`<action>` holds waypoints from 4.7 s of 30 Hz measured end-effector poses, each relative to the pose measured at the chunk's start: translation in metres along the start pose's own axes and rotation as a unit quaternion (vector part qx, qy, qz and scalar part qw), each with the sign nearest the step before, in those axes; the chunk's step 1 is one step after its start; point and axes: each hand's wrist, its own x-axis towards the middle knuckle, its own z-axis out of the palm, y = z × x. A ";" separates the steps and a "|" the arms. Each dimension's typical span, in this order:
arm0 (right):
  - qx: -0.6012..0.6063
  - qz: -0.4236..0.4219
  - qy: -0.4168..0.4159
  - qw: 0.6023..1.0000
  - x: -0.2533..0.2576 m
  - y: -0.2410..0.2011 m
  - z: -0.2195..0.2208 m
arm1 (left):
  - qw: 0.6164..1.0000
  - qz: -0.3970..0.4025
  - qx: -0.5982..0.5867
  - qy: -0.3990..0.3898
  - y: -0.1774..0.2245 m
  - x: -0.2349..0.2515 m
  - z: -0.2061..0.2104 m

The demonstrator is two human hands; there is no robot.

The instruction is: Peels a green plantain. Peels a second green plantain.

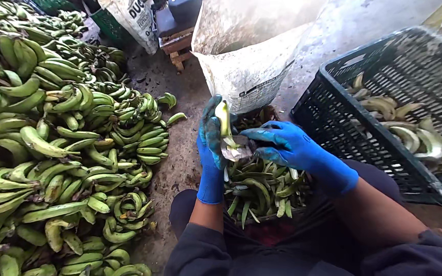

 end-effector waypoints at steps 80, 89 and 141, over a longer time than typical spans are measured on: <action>-0.218 0.178 0.238 0.929 0.039 0.030 -0.009 | 0.936 -0.311 -0.166 0.017 0.009 -0.015 -0.005; -0.133 0.065 0.165 0.975 0.009 0.000 0.025 | 0.979 -0.202 -0.024 -0.009 -0.002 -0.016 -0.011; -0.125 0.208 0.124 0.962 0.025 0.044 -0.014 | 0.957 -0.067 0.225 -0.170 -0.004 -0.014 -0.008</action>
